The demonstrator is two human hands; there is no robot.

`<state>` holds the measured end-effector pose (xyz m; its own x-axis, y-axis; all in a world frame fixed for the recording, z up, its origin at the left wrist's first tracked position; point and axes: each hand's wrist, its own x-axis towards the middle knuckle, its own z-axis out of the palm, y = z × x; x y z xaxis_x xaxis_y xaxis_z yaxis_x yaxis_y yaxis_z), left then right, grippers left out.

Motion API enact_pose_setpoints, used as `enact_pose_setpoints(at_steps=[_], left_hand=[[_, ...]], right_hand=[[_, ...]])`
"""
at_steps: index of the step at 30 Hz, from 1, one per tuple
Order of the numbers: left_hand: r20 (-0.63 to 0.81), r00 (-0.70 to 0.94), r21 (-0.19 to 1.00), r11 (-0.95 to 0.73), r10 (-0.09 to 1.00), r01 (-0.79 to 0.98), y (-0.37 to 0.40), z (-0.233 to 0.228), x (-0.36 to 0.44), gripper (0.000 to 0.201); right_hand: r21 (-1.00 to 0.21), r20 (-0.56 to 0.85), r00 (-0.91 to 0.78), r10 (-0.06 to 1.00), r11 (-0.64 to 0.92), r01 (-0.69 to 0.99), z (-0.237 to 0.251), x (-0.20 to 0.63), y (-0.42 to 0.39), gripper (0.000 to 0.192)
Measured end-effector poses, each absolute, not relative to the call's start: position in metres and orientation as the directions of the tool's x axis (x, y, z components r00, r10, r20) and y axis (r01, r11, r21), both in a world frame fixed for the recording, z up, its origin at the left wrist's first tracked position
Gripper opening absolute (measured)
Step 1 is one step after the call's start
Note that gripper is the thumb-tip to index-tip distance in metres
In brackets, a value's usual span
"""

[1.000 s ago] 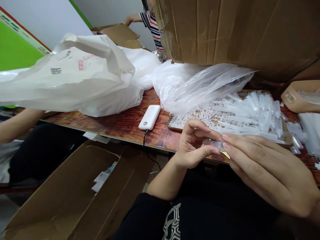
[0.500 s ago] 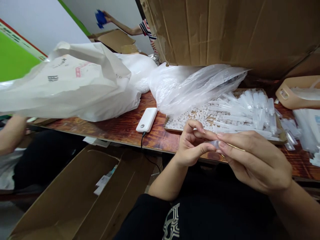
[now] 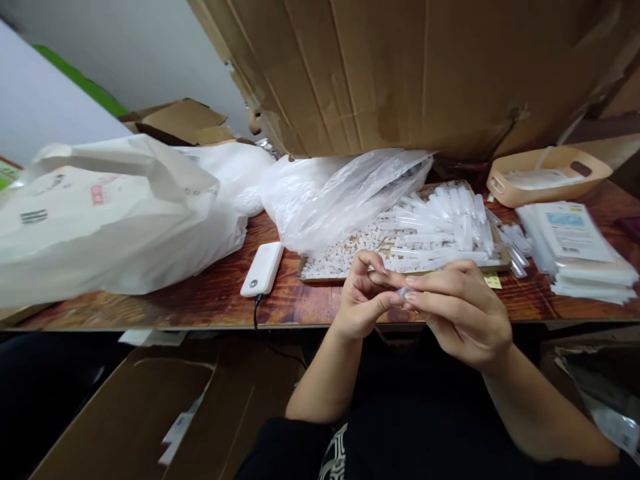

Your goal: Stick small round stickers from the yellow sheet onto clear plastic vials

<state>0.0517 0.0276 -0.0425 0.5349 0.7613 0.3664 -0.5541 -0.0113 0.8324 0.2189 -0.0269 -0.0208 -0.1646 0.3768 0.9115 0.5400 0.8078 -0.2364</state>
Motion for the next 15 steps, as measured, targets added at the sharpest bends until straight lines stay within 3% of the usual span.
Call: enact_pose_setpoints(at_steps=[5, 10, 12, 13, 15], left_hand=[[0.277, 0.705, 0.868, 0.145, 0.653, -0.476, 0.028, -0.05, 0.049, 0.039], [0.134, 0.814, 0.932, 0.206, 0.565, -0.297, 0.018, -0.061, 0.057, 0.044], [0.08, 0.783, 0.972, 0.124, 0.616, -0.198, 0.011, -0.057, 0.064, 0.044], [0.06, 0.748, 0.988, 0.067, 0.661, -0.139, 0.008, -0.053, 0.066, 0.041], [0.035, 0.671, 0.999, -0.029, 0.74, -0.02, 0.004, -0.045, 0.068, 0.033]], right_hand=[[-0.31, 0.819, -0.259, 0.511, 0.776, 0.55, -0.034, 0.231, -0.045, 0.034], [-0.516, 0.683, -0.264, 0.681, 0.706, 0.485, -0.058, 0.269, -0.075, 0.034], [-0.583, 0.685, -0.066, 0.726, 0.599, 0.549, -0.062, 0.291, -0.082, 0.027], [-0.599, 0.716, 0.097, 0.691, 0.538, 0.592, -0.063, 0.302, -0.083, 0.022], [-0.623, 0.763, 0.418, 0.492, 0.391, 0.677, -0.063, 0.323, -0.076, 0.015]])
